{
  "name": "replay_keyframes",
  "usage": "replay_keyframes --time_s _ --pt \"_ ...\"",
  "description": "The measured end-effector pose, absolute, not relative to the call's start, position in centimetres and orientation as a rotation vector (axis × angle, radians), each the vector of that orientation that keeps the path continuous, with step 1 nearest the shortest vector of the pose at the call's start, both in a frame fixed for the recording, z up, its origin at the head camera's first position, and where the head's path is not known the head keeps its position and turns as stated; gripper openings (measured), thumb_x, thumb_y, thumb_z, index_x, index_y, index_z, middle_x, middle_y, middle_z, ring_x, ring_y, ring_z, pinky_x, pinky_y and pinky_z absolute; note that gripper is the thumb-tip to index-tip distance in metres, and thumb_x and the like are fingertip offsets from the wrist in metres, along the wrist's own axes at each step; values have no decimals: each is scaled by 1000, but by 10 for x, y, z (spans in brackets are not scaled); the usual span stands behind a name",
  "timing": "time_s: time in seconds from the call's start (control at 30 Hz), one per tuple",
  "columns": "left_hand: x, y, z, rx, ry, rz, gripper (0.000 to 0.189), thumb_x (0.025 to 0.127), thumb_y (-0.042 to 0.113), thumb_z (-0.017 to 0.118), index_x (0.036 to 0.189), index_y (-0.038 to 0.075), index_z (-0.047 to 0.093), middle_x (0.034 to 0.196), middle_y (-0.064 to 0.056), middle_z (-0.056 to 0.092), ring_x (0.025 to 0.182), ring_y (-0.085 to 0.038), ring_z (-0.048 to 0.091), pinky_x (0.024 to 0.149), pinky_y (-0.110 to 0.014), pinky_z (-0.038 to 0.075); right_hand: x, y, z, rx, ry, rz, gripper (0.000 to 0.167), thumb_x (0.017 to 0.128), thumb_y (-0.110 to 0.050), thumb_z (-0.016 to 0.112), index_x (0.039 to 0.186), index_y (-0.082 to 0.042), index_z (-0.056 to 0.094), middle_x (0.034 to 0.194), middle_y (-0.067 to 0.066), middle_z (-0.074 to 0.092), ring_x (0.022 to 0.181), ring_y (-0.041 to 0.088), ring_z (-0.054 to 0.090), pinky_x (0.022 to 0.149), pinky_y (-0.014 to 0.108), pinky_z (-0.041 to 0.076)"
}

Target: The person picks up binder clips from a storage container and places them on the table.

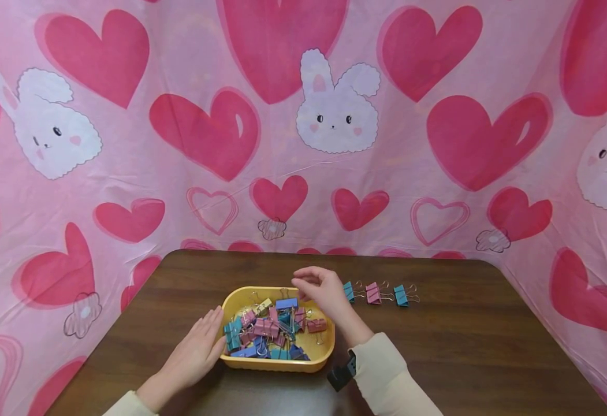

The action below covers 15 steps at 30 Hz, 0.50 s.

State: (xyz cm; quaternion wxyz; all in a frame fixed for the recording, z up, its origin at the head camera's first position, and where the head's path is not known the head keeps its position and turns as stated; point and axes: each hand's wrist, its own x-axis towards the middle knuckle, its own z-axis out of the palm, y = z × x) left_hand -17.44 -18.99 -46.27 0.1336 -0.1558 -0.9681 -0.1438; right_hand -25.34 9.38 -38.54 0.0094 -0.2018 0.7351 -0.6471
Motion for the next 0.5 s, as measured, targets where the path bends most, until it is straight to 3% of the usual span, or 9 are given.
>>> replay_keyframes --time_s 0.2,0.37,0.5 --pt "-175 -190 -464 -453 -2817 -426 56 91 23 51 135 -10 38 140 -22 36 129 -36 32 105 -47 25 -221 70 -375 -634 2224 -1905 23 88 -4 61 104 12 60 84 14 66 72 42 62 63 39 55" --pt "-176 -190 -464 -439 -2844 -434 58 92 26 50 136 -9 37 141 -21 35 129 -35 32 105 -47 25 -215 57 -394 -686 2185 -1834 21 87 -2 60 102 13 61 88 23 64 70 37 62 64 44 54" --pt "-176 -190 -464 -437 -2844 -443 58 92 26 51 135 -9 37 141 -22 35 129 -35 32 105 -47 25 -218 49 -418 -674 2132 -1792 24 86 -5 63 105 10 61 90 20 66 67 31 64 63 43 54"
